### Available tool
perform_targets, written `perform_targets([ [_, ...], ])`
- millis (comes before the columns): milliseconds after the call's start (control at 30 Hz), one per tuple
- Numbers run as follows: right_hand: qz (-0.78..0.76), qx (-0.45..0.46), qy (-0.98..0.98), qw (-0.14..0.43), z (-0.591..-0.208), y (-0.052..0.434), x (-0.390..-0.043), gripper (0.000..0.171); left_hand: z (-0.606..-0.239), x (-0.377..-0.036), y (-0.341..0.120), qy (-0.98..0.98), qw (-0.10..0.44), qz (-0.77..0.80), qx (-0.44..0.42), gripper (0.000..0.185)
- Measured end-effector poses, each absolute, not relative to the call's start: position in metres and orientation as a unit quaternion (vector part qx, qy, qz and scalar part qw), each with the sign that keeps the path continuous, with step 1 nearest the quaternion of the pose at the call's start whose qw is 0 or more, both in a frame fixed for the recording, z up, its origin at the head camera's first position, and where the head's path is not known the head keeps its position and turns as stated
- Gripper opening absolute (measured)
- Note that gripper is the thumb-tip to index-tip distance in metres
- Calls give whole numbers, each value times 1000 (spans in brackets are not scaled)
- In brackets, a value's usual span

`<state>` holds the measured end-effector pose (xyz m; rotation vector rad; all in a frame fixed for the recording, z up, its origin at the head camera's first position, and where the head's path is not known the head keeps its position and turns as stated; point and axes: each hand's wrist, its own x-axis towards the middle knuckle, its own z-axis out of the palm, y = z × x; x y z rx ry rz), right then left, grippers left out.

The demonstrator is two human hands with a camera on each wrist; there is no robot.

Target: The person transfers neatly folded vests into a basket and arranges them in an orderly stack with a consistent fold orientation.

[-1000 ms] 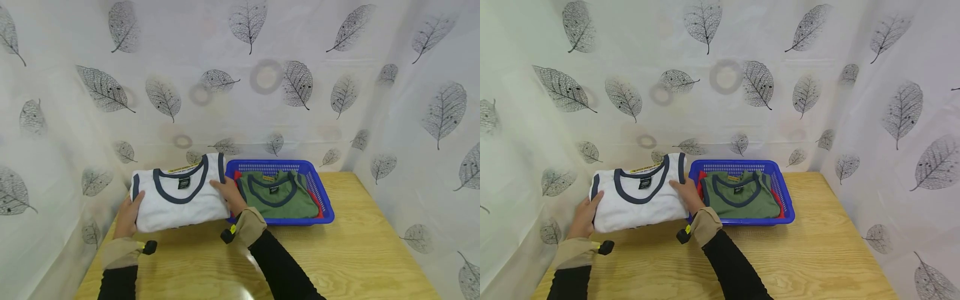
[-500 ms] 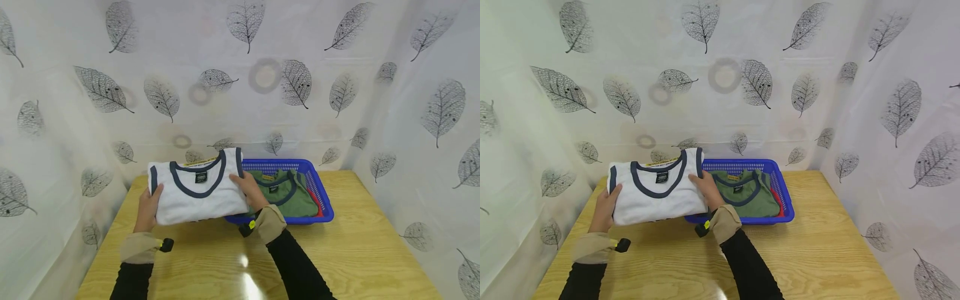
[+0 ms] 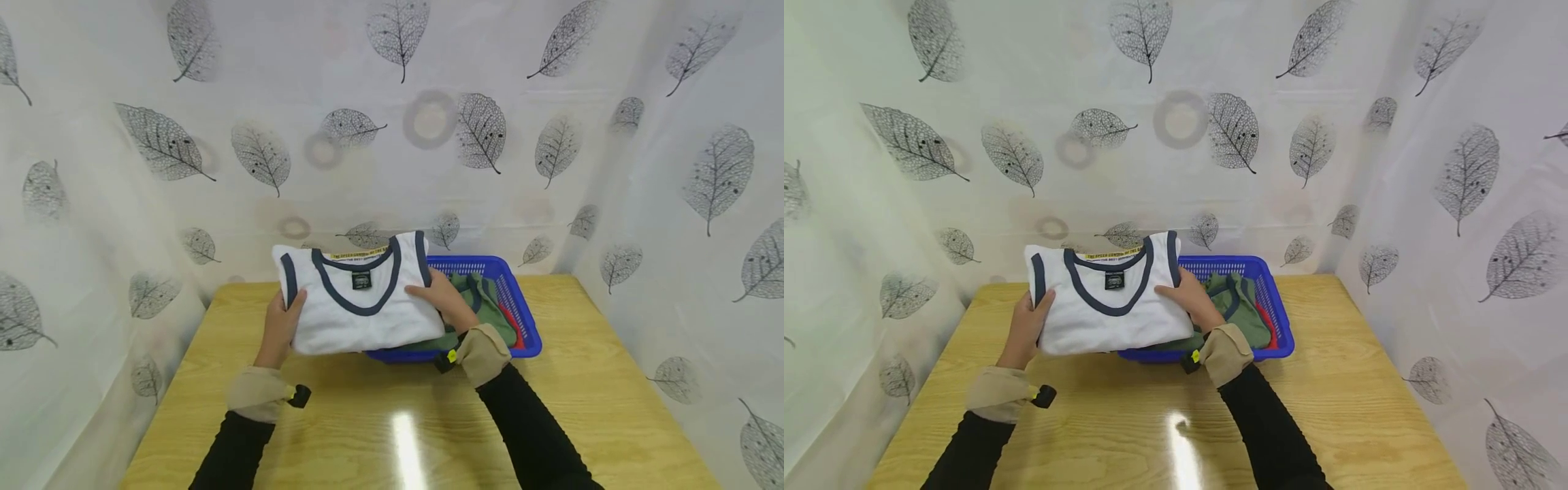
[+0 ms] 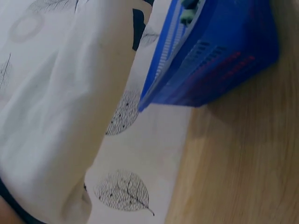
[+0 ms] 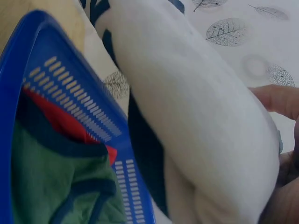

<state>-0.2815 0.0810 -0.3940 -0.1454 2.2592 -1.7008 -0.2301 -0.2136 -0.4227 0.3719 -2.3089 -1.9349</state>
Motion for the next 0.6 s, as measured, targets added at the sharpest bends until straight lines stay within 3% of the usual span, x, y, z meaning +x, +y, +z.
perform_targets([
  [267,-547,-67,817,169,-388,109,-283,75,-421,-234,-187,-758,44,-643,102,53],
  [600,-517,-47,840,156,-388,145,-286,74,-422,-247,-153,-748,32,-658,78,49],
])
